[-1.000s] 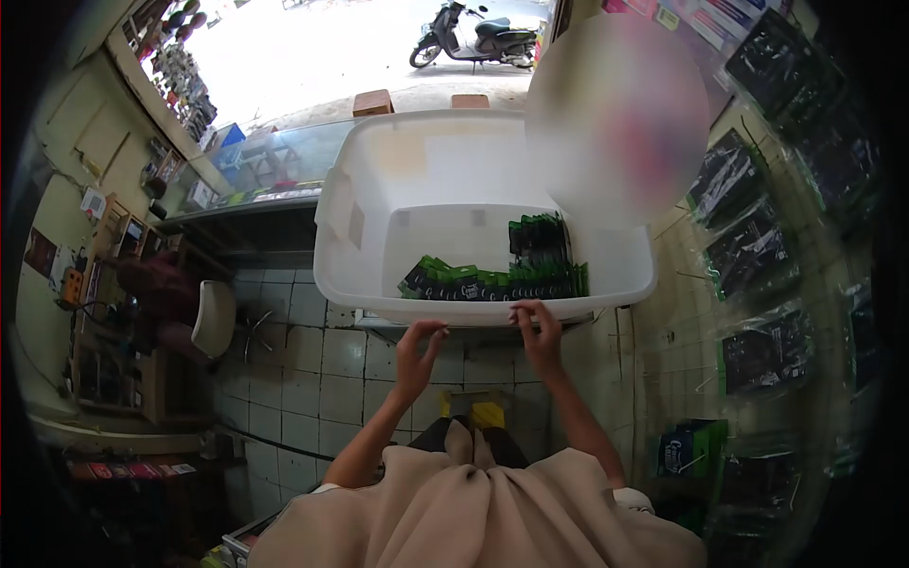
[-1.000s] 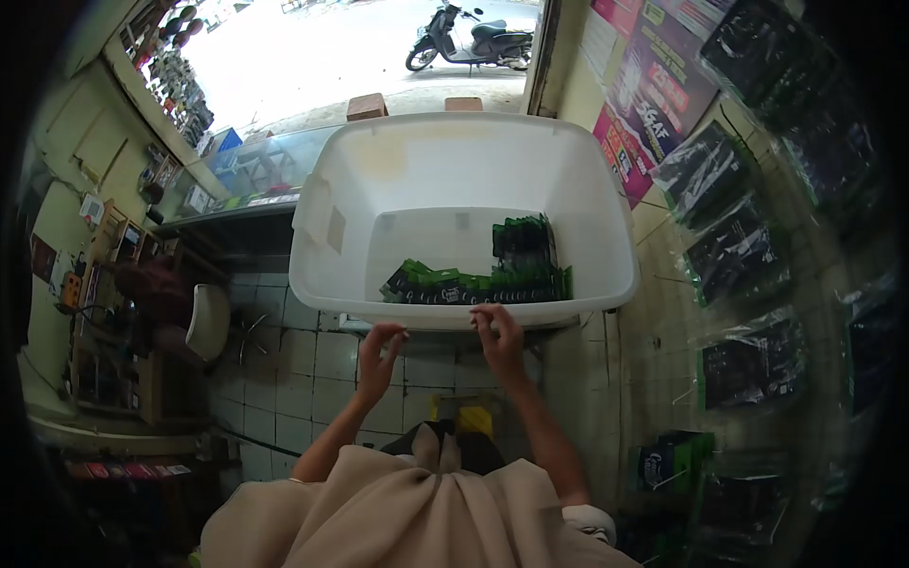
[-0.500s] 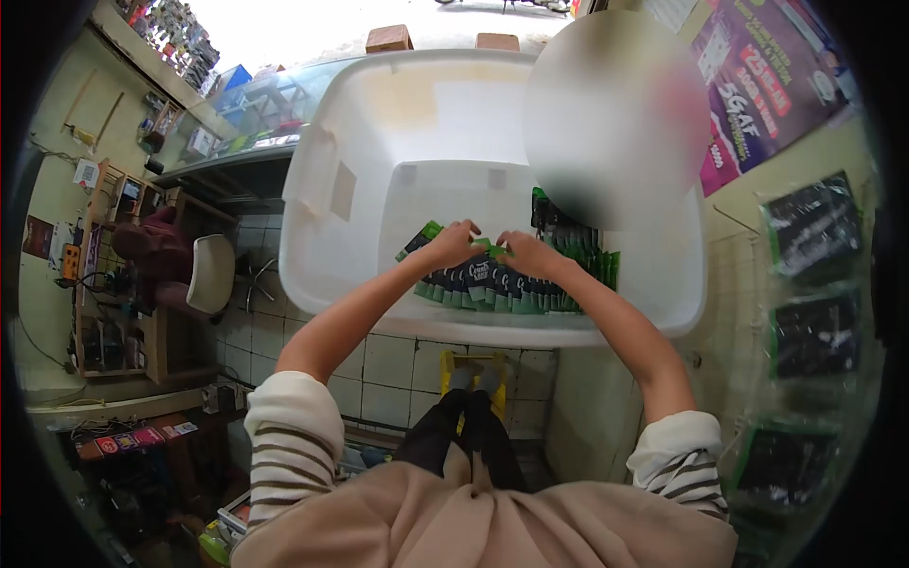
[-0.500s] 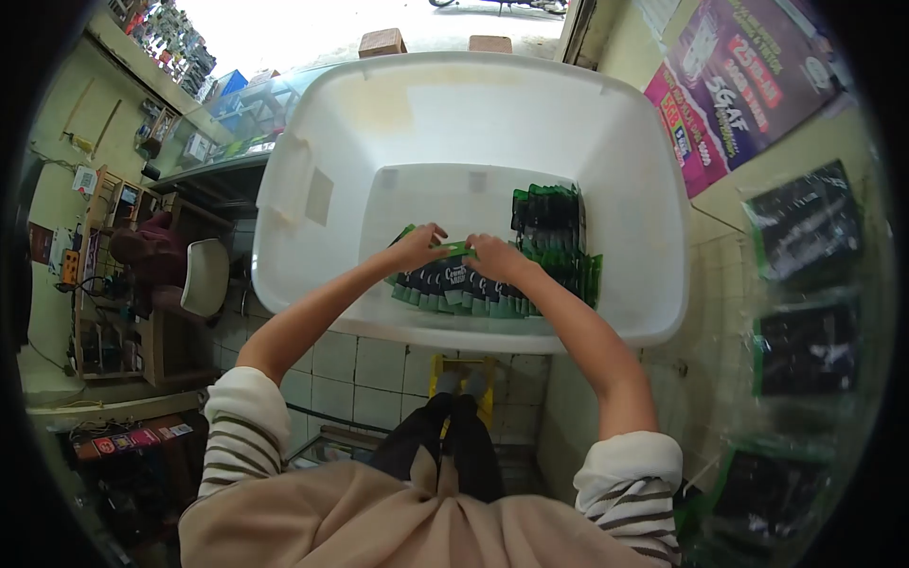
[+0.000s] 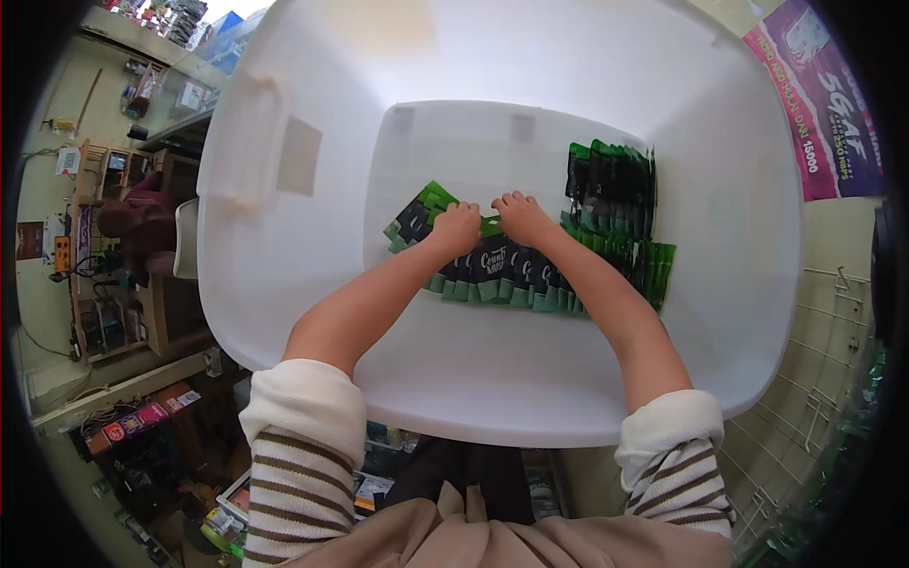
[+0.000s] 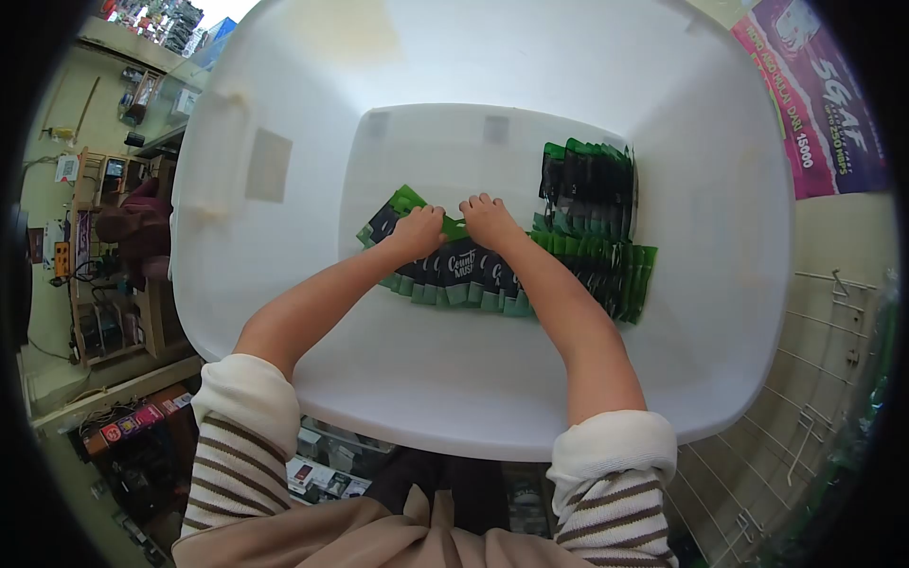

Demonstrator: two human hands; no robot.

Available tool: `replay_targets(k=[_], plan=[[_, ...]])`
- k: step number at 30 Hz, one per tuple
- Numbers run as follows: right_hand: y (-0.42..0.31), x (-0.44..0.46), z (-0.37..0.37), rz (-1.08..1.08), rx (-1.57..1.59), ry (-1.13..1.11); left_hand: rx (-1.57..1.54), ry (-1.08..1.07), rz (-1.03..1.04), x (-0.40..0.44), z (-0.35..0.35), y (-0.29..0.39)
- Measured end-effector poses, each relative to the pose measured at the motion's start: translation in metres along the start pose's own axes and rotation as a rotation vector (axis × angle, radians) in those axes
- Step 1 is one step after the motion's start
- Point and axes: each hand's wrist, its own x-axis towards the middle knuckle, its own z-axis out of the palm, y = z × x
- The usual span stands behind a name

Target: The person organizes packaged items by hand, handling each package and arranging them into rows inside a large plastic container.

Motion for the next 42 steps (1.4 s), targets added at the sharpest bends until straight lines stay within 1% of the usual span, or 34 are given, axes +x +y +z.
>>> replay_targets(k=[2, 3, 4, 5, 7, 8, 9, 10, 11, 13, 14, 15, 16, 17, 18, 19, 20, 21, 22, 25, 27, 28, 29, 30, 31, 33, 37, 41, 42], plan=[[0.000, -0.006, -0.007, -0.006, -0.018, 0.037, -0.047, -0.030, 0.022, -0.001, -0.004, 0.001], [0.000, -0.011, -0.011, -0.063, -0.036, 0.081, -0.088, -0.058, 0.045, -0.002, -0.007, 0.001], [0.000, -0.015, -0.017, -0.119, -0.055, 0.126, -0.087, -0.056, 0.050, -0.004, -0.011, 0.001], [0.001, -0.019, -0.024, -0.113, -0.059, 0.127, -0.120, -0.035, 0.087, -0.005, -0.015, 0.002], [-0.002, -0.031, -0.051, -0.182, -0.016, 0.166, -0.155, -0.013, 0.133, -0.014, -0.033, 0.010], [-0.004, -0.039, -0.065, -0.175, -0.021, 0.168, -0.268, 0.008, 0.120, -0.019, -0.044, 0.014], [-0.008, -0.048, -0.085, -0.156, 0.058, 0.184, -0.378, 0.028, 0.109, -0.027, -0.061, 0.021], [-0.013, -0.059, -0.106, -0.134, 0.136, 0.203, -0.417, 0.075, 0.118, -0.037, -0.075, 0.027], [-0.019, -0.070, -0.127, -0.122, 0.124, 0.213, -0.413, 0.080, 0.137, -0.047, -0.090, 0.034], [-0.038, -0.095, -0.177, -0.019, 0.241, 0.247, -0.641, 0.211, 0.134, -0.067, -0.121, 0.051], [-0.048, -0.110, -0.203, 0.003, 0.220, 0.265, -0.683, 0.283, 0.163, -0.078, -0.137, 0.062], [-0.061, -0.127, -0.230, 0.035, 0.282, 0.373, -0.683, 0.287, 0.203, -0.092, -0.158, 0.079], [-0.076, -0.146, -0.252, 0.068, 0.345, 0.483, -0.843, 0.365, 0.222, -0.108, -0.179, 0.097], [-0.091, -0.166, -0.269, 0.097, 0.319, 0.507, -1.006, 0.436, 0.245, -0.121, -0.193, 0.112], [-0.106, -0.188, -0.284, 0.115, 0.326, 0.677, -1.097, 0.531, 0.365, -0.129, -0.200, 0.126], [-0.121, -0.211, -0.296, 0.135, 0.323, 0.852, -1.102, 0.510, 0.424, -0.142, -0.210, 0.145], [-0.138, -0.235, -0.307, 0.181, 0.285, 0.885, -1.188, 0.549, 0.505, -0.159, -0.221, 0.165], [-0.155, -0.261, -0.315, 0.184, 0.252, 0.980, -1.280, 0.573, 0.586, -0.174, -0.228, 0.186], [-0.171, -0.288, -0.319, 0.190, 0.212, 1.073, -1.292, 0.520, 0.651, -0.188, -0.230, 0.205], [-0.209, -0.359, -0.314, 0.335, 0.090, 1.203, -1.395, 0.414, 0.872, -0.221, -0.224, 0.260], [-0.227, -0.399, -0.301, 0.455, 0.026, 1.273, -1.438, 0.189, 0.894, -0.240, -0.215, 0.294], [-0.234, -0.418, -0.294, 0.541, 0.043, 1.299, -1.420, 0.087, 0.919, -0.246, -0.208, 0.309], [-0.241, -0.433, -0.286, 0.619, 0.066, 1.322, -1.411, 0.056, 0.944, -0.253, -0.199, 0.322], [-0.247, -0.445, -0.274, 0.702, 0.095, 1.359, -1.411, -0.036, 0.968, -0.259, -0.189, 0.335], [-0.254, -0.456, -0.264, 0.722, 0.085, 1.375, -1.408, -0.124, 0.988, -0.265, -0.178, 0.345], [-0.266, -0.474, -0.245, 0.828, 0.064, 1.386, -1.396, -0.184, 1.020, -0.274, -0.153, 0.355], [-0.277, -0.496, -0.208, 0.931, 0.064, 1.415, -1.335, -0.292, 1.038, -0.280, -0.115, 0.372], [-0.263, -0.507, -0.186, 1.018, 0.133, 1.482, -1.336, -0.281, 1.020, -0.276, -0.090, 0.393], [-0.259, -0.508, -0.181, 1.054, 0.170, 1.505, -1.358, -0.247, 1.019, -0.274, -0.086, 0.399]])
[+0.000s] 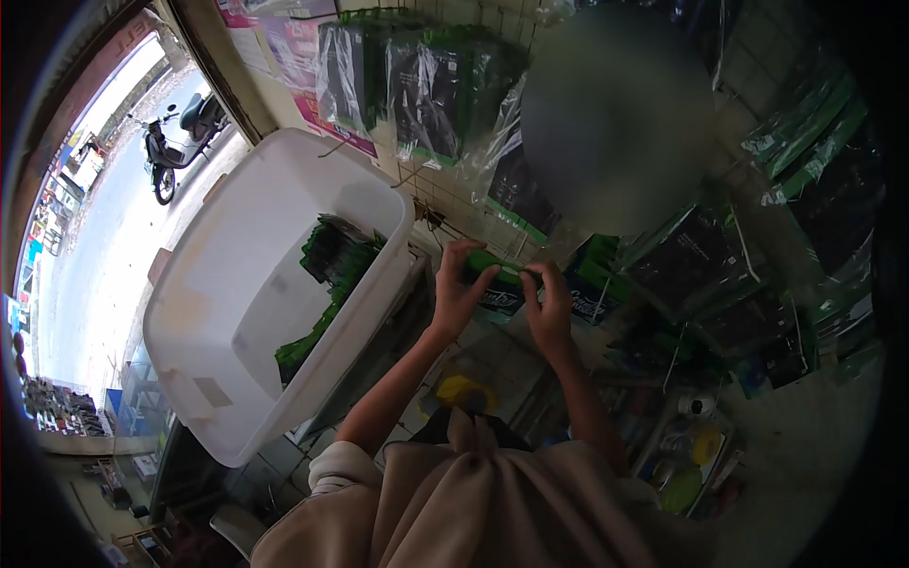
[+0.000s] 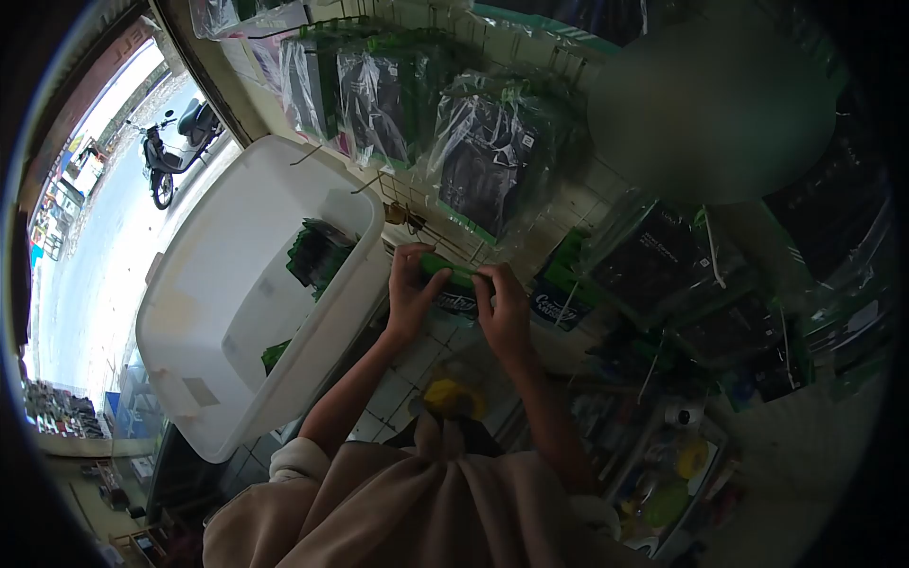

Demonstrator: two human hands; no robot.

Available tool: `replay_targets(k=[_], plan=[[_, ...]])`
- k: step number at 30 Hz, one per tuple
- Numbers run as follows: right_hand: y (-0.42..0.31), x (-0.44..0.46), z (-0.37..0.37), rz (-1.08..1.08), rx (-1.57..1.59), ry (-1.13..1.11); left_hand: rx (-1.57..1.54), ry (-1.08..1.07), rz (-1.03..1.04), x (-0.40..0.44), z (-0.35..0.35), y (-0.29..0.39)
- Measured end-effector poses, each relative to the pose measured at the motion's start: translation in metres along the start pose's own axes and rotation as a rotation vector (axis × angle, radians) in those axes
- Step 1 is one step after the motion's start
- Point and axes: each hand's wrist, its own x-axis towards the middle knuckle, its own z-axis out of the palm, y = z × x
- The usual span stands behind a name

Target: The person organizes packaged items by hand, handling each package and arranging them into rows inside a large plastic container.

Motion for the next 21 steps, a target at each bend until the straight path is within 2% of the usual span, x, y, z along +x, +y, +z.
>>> replay_targets(k=[6, 21], plan=[[0.021, 0.001, 0.022, 0.001, -0.029, 0.204, -0.006, 0.113, 0.101, 0.009, 0.016, -0.029], [0.004, 0.000, 0.015, -0.098, 0.042, 0.212, -0.084, 0.075, 0.134, 0.002, 0.013, -0.003]])
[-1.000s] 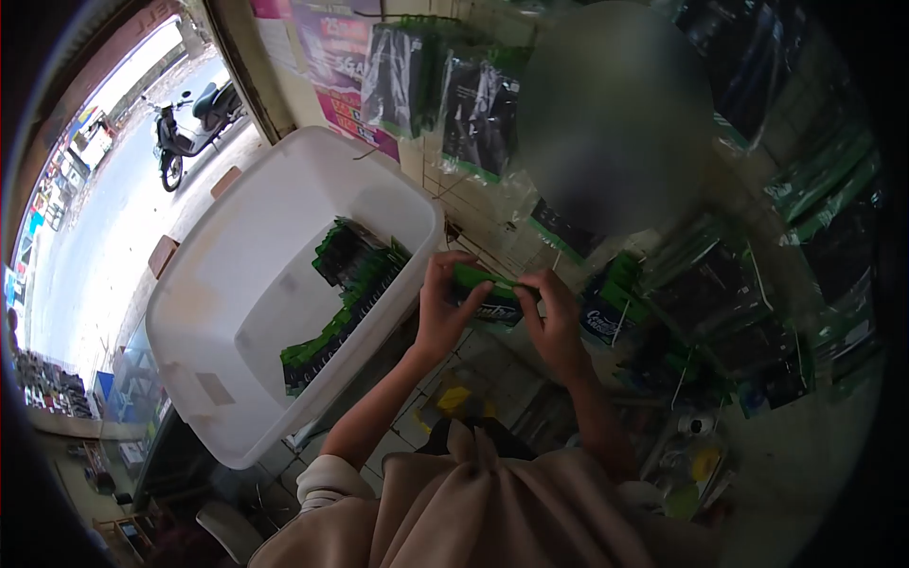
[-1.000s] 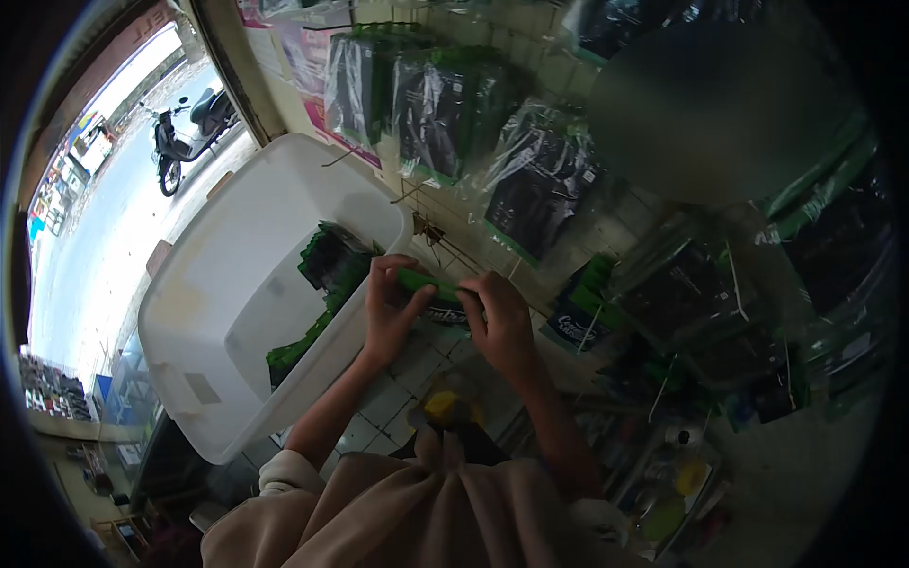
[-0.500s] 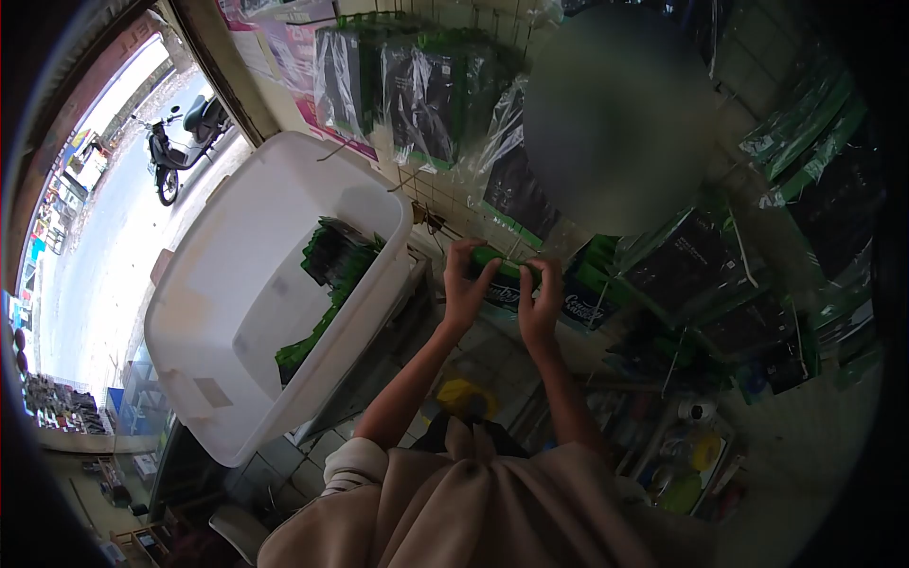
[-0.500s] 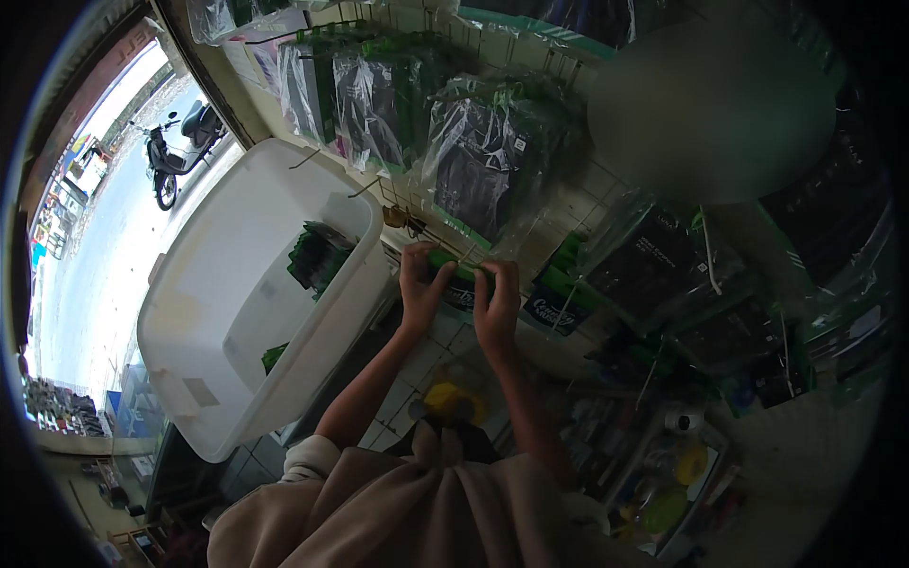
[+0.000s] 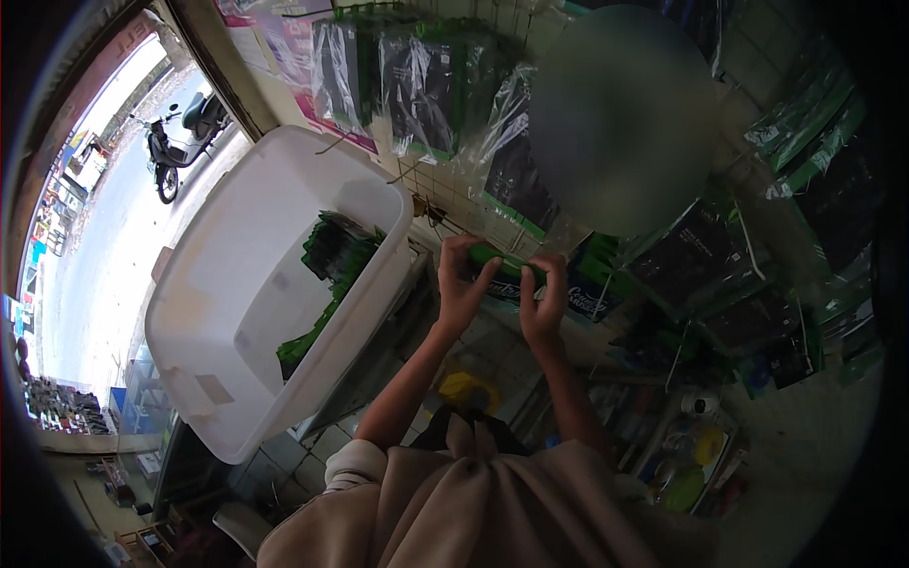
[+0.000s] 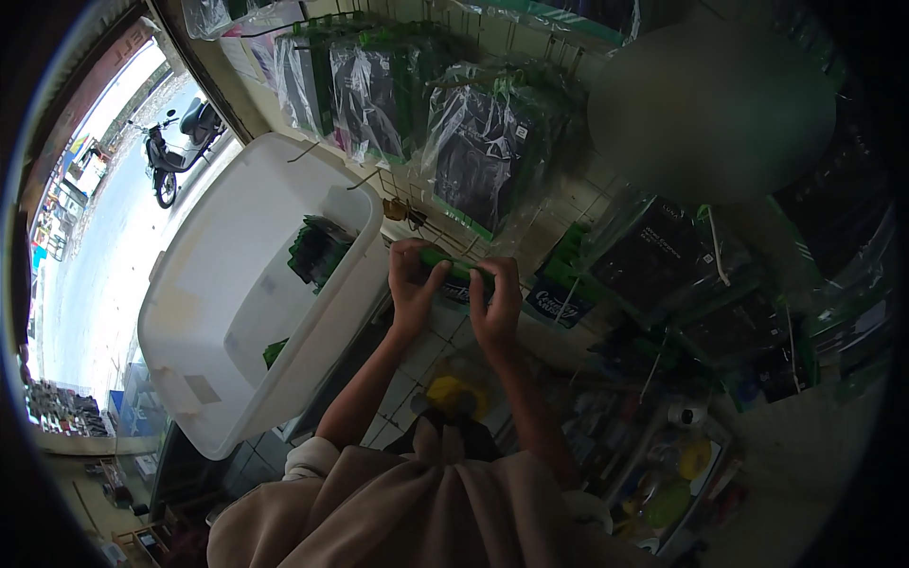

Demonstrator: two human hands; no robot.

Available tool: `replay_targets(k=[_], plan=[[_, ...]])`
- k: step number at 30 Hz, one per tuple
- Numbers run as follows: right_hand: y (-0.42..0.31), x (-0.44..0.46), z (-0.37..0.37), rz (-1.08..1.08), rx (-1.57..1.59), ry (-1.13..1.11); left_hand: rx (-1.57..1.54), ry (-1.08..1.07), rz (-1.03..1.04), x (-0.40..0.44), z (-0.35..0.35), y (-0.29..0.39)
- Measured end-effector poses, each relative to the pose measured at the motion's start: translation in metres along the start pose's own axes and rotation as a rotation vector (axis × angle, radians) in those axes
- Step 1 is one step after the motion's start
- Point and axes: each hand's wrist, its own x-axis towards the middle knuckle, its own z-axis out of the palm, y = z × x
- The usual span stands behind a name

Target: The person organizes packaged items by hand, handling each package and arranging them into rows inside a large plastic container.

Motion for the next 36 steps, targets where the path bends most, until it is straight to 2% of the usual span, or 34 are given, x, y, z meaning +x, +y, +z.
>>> replay_targets(k=[6, 8, 10, 11, 13, 14, 16, 19, 20, 23, 25, 27, 29, 31, 36], plan=[[0.035, -0.002, 0.015, 0.175, -0.038, 0.029, -0.001, 0.012, -0.044, 0.014, 0.003, -0.032], [0.065, 0.001, 0.028, 0.130, -0.108, 0.108, -0.032, 0.005, -0.043, 0.028, 0.008, -0.058], [0.075, -0.003, 0.033, 0.139, -0.181, 0.177, 0.096, 0.057, -0.049, 0.032, 0.013, -0.076], [0.084, 0.001, 0.036, 0.227, -0.155, 0.215, -0.022, 0.048, -0.093, 0.036, 0.017, -0.086], [0.098, 0.007, 0.041, 0.331, -0.138, 0.252, 0.088, 0.046, -0.085, 0.044, 0.022, -0.103], [0.108, 0.010, 0.043, 0.300, -0.138, 0.299, 0.191, 0.048, -0.052, 0.048, 0.025, -0.111], [0.118, 0.017, 0.043, 0.273, -0.144, 0.350, 0.220, -0.005, -0.122, 0.054, 0.029, -0.114], [0.121, 0.023, 0.036, 0.260, -0.146, 0.319, 0.026, 0.005, -0.293, 0.055, 0.037, -0.134], [0.121, 0.025, 0.034, 0.261, -0.136, 0.313, 0.025, 0.024, -0.236, 0.053, 0.031, -0.170], [0.121, 0.022, 0.032, 0.351, -0.056, 0.222, 0.077, 0.020, -0.153, 0.054, 0.033, -0.157], [0.116, 0.007, 0.033, 0.212, -0.291, 0.312, 0.131, 0.014, -0.129, 0.047, 0.026, -0.140], [0.109, -0.026, 0.038, 0.189, -0.369, 0.247, 0.511, 0.108, -0.049, 0.028, 0.011, -0.124], [0.093, -0.070, 0.047, 0.229, -0.277, 0.089, 0.562, 0.029, -0.015, -0.007, -0.014, -0.096], [0.070, -0.104, 0.058, 0.219, -0.206, -0.124, 0.530, 0.069, -0.173, -0.057, -0.051, -0.102], [0.008, -0.132, 0.103, 0.196, 0.081, -0.439, 0.744, 0.208, -0.125, -0.119, -0.118, -0.015]])
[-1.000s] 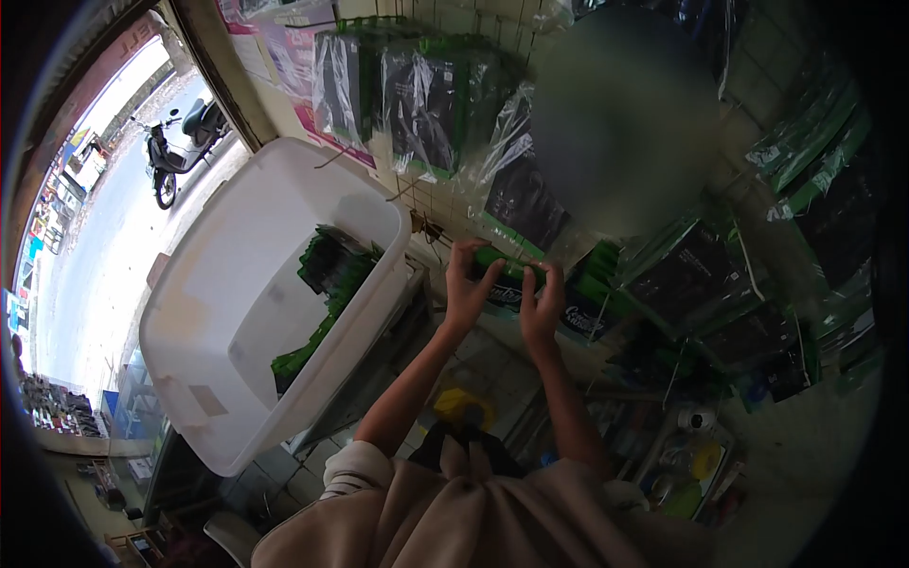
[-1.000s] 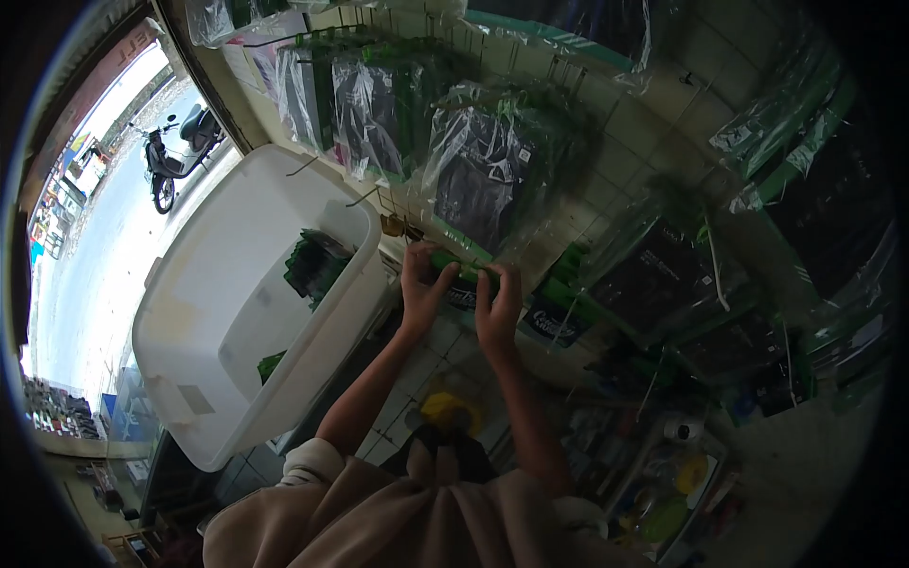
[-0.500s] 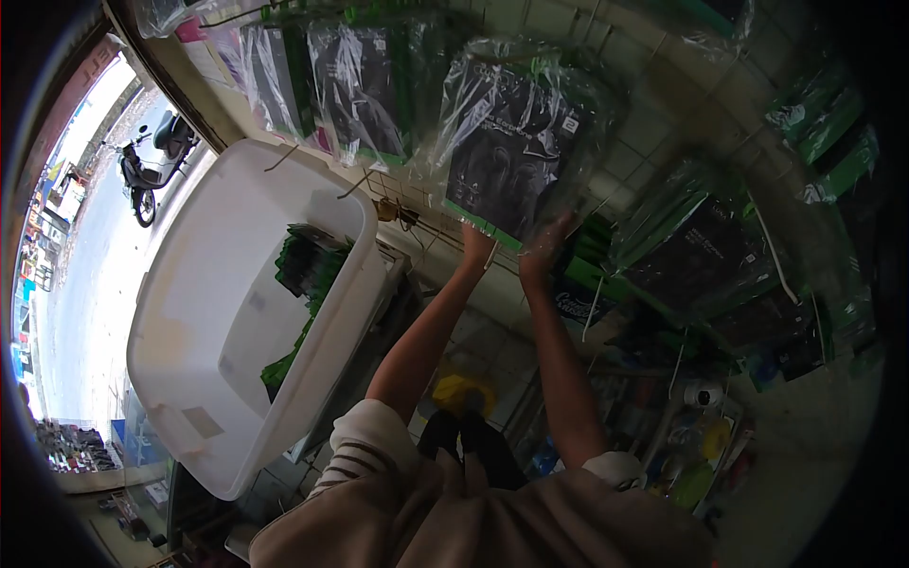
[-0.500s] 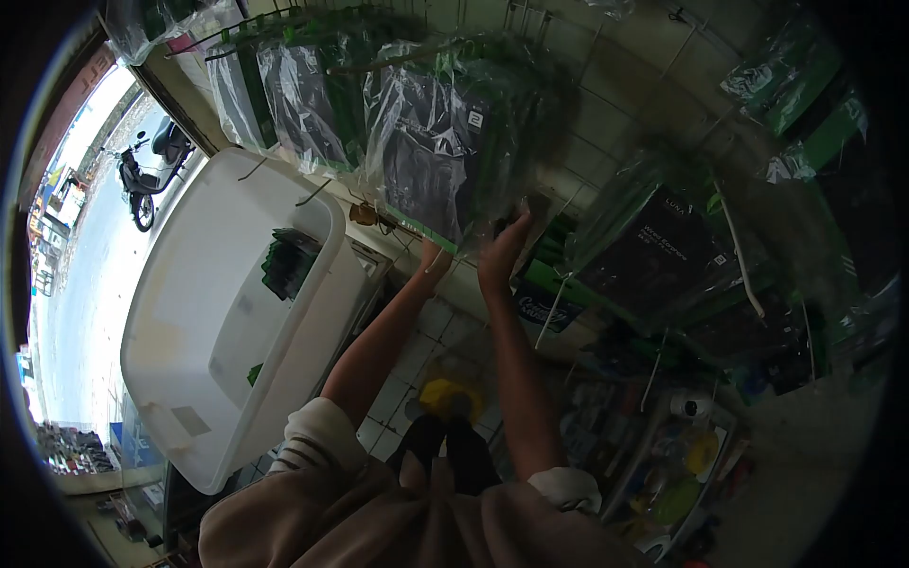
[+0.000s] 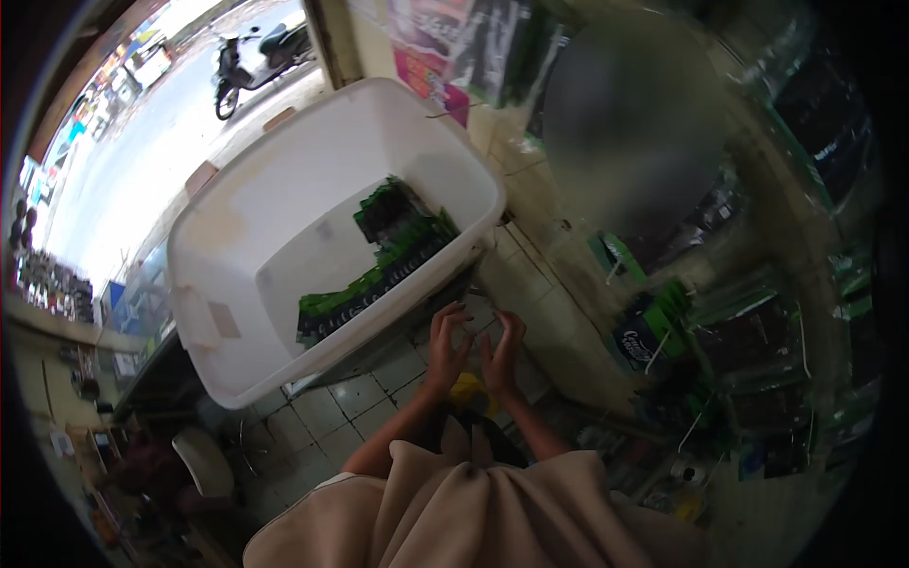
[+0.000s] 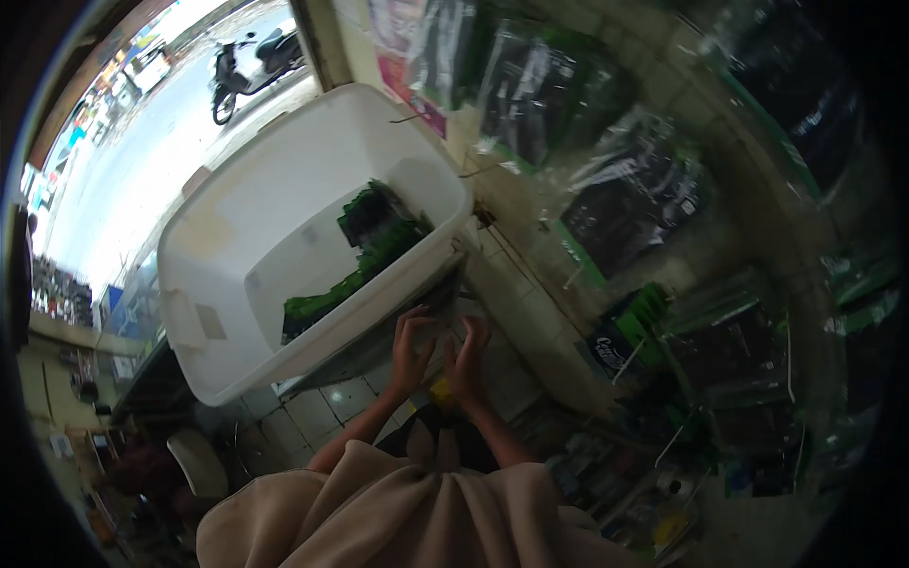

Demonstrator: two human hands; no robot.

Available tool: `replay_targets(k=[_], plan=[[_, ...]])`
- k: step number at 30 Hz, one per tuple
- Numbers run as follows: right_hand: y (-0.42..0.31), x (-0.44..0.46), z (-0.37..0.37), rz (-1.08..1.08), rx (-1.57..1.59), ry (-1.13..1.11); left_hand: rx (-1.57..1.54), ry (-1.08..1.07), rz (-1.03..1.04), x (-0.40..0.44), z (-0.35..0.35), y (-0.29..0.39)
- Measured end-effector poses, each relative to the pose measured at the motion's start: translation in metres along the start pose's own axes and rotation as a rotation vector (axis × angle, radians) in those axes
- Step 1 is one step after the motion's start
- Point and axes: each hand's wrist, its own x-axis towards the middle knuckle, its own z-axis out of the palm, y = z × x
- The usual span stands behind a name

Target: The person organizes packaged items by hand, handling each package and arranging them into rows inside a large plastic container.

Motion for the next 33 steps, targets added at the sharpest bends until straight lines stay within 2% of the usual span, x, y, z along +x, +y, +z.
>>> replay_targets(k=[2, 6, 8, 12, 14, 15, 16, 17, 18, 19, 20, 22, 23, 24, 26, 28, 29, 30, 33], plan=[[-0.036, 0.011, 0.017, -0.056, 0.103, -0.126, 0.042, 0.096, 0.030, 0.005, -0.046, 0.020], [-0.101, 0.061, 0.061, -0.365, 0.202, -0.171, 0.123, 0.310, 0.153, 0.028, -0.126, 0.051], [-0.128, 0.086, 0.088, -0.449, 0.267, -0.184, 0.159, 0.372, 0.146, 0.039, -0.159, 0.049], [-0.146, 0.134, 0.152, -0.591, 0.285, -0.368, 0.369, 0.304, 0.029, 0.068, -0.209, 0.023], [-0.131, 0.146, 0.194, -0.614, 0.217, -0.662, 0.447, 0.260, -0.056, 0.080, -0.223, -0.017], [-0.121, 0.150, 0.210, -0.648, 0.079, -0.785, 0.403, 0.202, -0.102, 0.085, -0.226, -0.046], [-0.104, 0.152, 0.228, -0.641, 0.084, -0.809, 0.356, 0.140, -0.148, 0.088, -0.228, -0.075], [-0.074, 0.151, 0.261, -0.657, -0.106, -1.012, 0.350, 0.141, -0.189, 0.091, -0.231, -0.117], [-0.051, 0.149, 0.279, -0.674, -0.307, -1.194, 0.453, 0.022, -0.294, 0.092, -0.231, -0.144], [-0.032, 0.149, 0.294, -0.712, -0.386, -1.269, 0.553, -0.098, -0.395, 0.090, -0.228, -0.170], [-0.015, 0.149, 0.311, -0.711, -0.382, -1.281, 0.550, -0.098, -0.407, 0.089, -0.224, -0.194], [0.014, 0.145, 0.339, -0.771, -0.609, -1.433, 0.676, -0.347, -0.519, 0.081, -0.211, -0.240], [0.027, 0.143, 0.352, -0.764, -0.606, -1.452, 0.717, -0.350, -0.399, 0.075, -0.204, -0.263], [0.040, 0.141, 0.364, -0.762, -0.593, -1.437, 0.702, -0.363, -0.417, 0.073, -0.198, -0.278], [0.066, 0.135, 0.381, -0.738, -0.579, -1.447, 0.671, -0.291, -0.509, 0.071, -0.183, -0.306], [0.086, 0.133, 0.397, -0.743, -0.482, -1.415, 0.686, -0.297, -0.495, 0.069, -0.173, -0.318], [0.094, 0.130, 0.402, -0.725, -0.436, -1.365, 0.698, -0.324, -0.586, 0.071, -0.167, -0.324], [0.097, 0.129, 0.405, -0.722, -0.433, -1.375, 0.709, -0.352, -0.677, 0.073, -0.164, -0.324], [0.106, 0.127, 0.408, -0.745, -0.491, -1.394, 0.738, -0.333, -0.729, 0.073, -0.158, -0.326]])
